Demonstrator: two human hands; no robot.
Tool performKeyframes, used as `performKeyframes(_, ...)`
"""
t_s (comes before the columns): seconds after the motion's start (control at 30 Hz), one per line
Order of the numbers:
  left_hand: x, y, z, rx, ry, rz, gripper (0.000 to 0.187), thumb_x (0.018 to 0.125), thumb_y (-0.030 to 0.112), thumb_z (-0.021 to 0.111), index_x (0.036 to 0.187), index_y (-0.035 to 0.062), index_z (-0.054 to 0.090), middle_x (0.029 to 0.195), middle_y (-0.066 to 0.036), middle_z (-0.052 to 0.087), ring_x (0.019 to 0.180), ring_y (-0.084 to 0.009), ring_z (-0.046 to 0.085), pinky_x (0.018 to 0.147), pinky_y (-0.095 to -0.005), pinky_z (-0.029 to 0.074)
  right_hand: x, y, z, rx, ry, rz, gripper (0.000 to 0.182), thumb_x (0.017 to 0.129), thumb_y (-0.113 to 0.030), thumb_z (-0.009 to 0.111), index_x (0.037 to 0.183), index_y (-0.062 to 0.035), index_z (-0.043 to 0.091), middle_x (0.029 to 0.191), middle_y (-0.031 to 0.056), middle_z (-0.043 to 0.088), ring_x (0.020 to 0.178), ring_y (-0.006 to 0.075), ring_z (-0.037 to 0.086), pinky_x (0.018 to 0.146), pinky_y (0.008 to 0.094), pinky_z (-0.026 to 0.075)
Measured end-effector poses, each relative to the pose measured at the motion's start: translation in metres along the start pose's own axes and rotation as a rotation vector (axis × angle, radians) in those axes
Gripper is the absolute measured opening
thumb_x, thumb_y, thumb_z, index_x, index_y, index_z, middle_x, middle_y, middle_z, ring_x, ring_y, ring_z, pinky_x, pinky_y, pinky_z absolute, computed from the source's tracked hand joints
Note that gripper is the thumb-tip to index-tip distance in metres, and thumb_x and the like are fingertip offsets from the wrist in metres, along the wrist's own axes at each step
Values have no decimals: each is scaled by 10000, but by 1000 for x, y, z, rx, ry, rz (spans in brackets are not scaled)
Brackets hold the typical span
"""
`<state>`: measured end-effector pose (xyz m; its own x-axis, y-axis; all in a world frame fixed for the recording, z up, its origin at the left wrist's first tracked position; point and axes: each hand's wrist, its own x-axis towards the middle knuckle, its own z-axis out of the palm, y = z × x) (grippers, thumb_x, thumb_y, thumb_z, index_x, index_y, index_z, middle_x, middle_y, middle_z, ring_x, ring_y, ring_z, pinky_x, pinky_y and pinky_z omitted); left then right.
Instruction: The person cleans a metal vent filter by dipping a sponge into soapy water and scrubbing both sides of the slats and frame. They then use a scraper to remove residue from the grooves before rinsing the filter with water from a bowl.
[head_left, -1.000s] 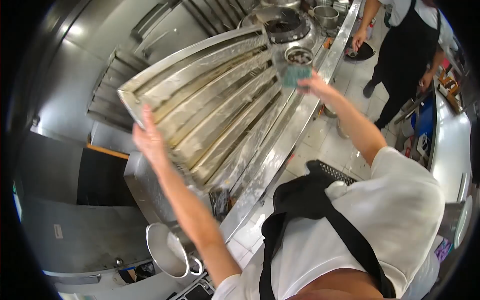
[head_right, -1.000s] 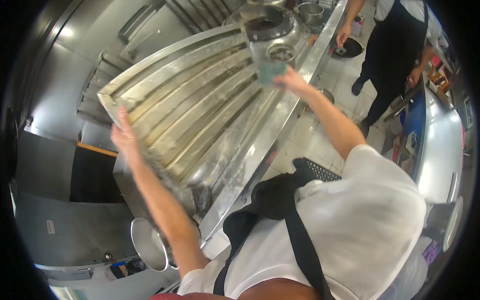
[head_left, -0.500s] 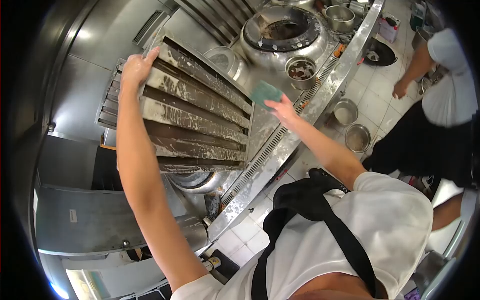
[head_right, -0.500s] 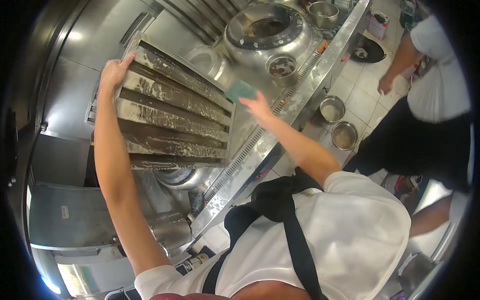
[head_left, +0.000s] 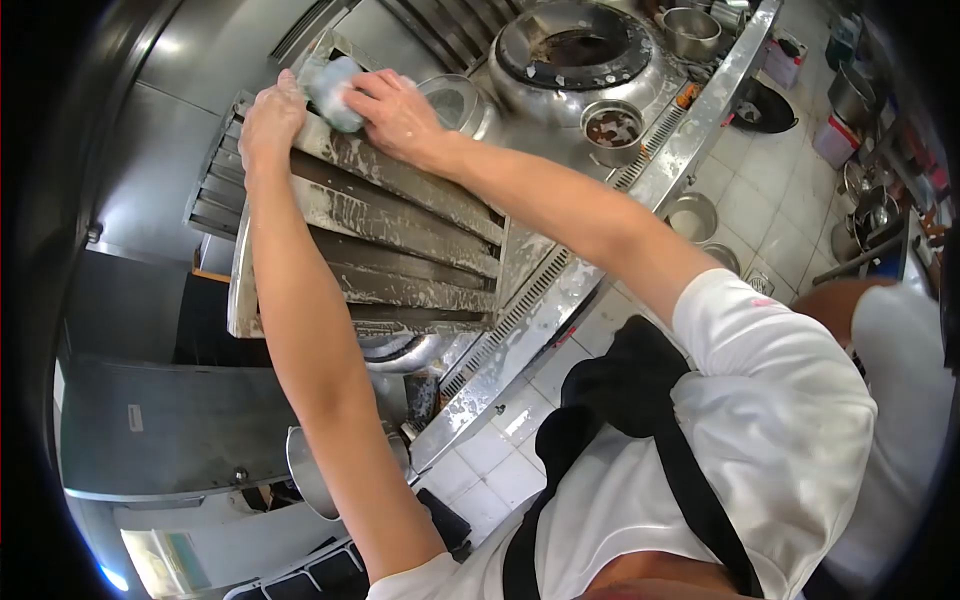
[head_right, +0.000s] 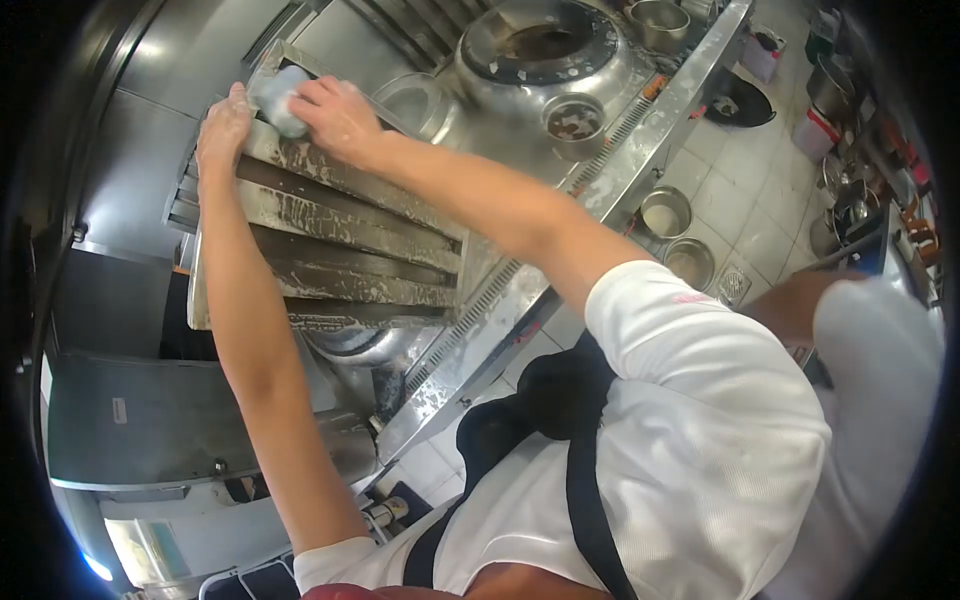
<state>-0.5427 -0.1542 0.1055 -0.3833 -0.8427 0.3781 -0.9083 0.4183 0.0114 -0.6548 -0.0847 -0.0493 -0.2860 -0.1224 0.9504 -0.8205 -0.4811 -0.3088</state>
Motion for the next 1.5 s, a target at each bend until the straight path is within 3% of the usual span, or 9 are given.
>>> performKeyframes(0.2, 0, -5, 5, 15, -18, 93, 692, 1006, 617, 242, 1377, 149, 592, 1403, -188, 569, 1324, -408, 500, 1107, -509, 375, 11, 7, 11, -298, -301, -274, 240, 730, -93, 657, 968, -123, 653, 1049, 43, 587, 981, 247, 582, 806, 390, 522)
performKeyframes(0.43, 8, -24, 15, 152, -24, -19, 753, 947, 731, 303, 1416, 199, 559, 1399, -168, 586, 1317, -380, 518, 1092, -493, 393, -156, 66, -2, -187, -510, -54, 347, 791, -65, 614, 1125, -130, 679, 1221, 64, 576, 1145, 289, 560, 917, 409, 524)
performKeyframes(0.57, 15, -40, 32, 120, 69, -18, 850, 884, 802, 373, 1405, 162, 572, 1379, -181, 599, 1319, -367, 523, 1093, -482, 393, 23, 47, 21, 179, -309, -318, 450, 755, 41, 650, 1182, -99, 642, 1223, 124, 603, 1138, 334, 545, 946, 428, 504)
performKeyframes(0.83, -12, -12, 24, 178, -35, -235, 948, 793, 857, 474, 1404, 140, 583, 1362, -192, 609, 1309, -376, 529, 1089, -483, 402, -357, 161, -58, -36, -947, 296, 351, 877, -103, 564, 1218, -58, 631, 1235, 159, 617, 1127, 316, 614, 956, 434, 497)
performKeyframes(0.9, -13, -10, 24, 253, 43, -174, 1014, 767, 873, 487, 1418, 99, 562, 1376, -212, 595, 1315, -380, 525, 1099, -475, 393, -271, 124, -51, 95, -601, 493, 412, 816, -53, 563, 1223, -64, 626, 1232, 168, 602, 1134, 349, 596, 967, 436, 493)
performKeyframes(1.03, 4, -18, 28, 184, -14, -142, 1025, 816, 819, 461, 1424, -5, 527, 1383, -279, 564, 1314, -385, 527, 1119, -451, 371, -49, 101, -51, 351, -82, 327, 452, 778, -60, 570, 1228, -29, 607, 1237, 194, 581, 1150, 381, 574, 991, 424, 491)
performKeyframes(1.17, 46, 6, 32, -61, -63, -66, 961, 861, 821, 357, 1376, 45, 596, 1358, -275, 582, 1298, -393, 542, 1100, -464, 385, 28, 105, -3, 275, -301, 37, 562, 867, -376, 646, 1257, 27, 598, 1405, 247, 511, 1306, 387, 503, 1075, 416, 457)
performKeyframes(1.27, 50, 33, 46, 154, 97, -163, 970, 837, 864, 347, 1361, 95, 622, 1366, -226, 597, 1293, -389, 545, 1085, -469, 398, 41, 97, 19, 155, -200, -147, 442, 878, -251, 679, 1192, 43, 578, 1302, 275, 573, 1223, 415, 559, 976, 469, 512)
performKeyframes(1.5, 41, 36, 50, 254, 107, -145, 875, 875, 812, 338, 1388, 157, 609, 1344, -194, 625, 1295, -385, 544, 1081, -463, 394, -17, 122, -23, 296, -583, 402, 379, 856, -157, 695, 1176, -38, 530, 989, 198, 692, 886, 370, 693, 762, 466, 539)
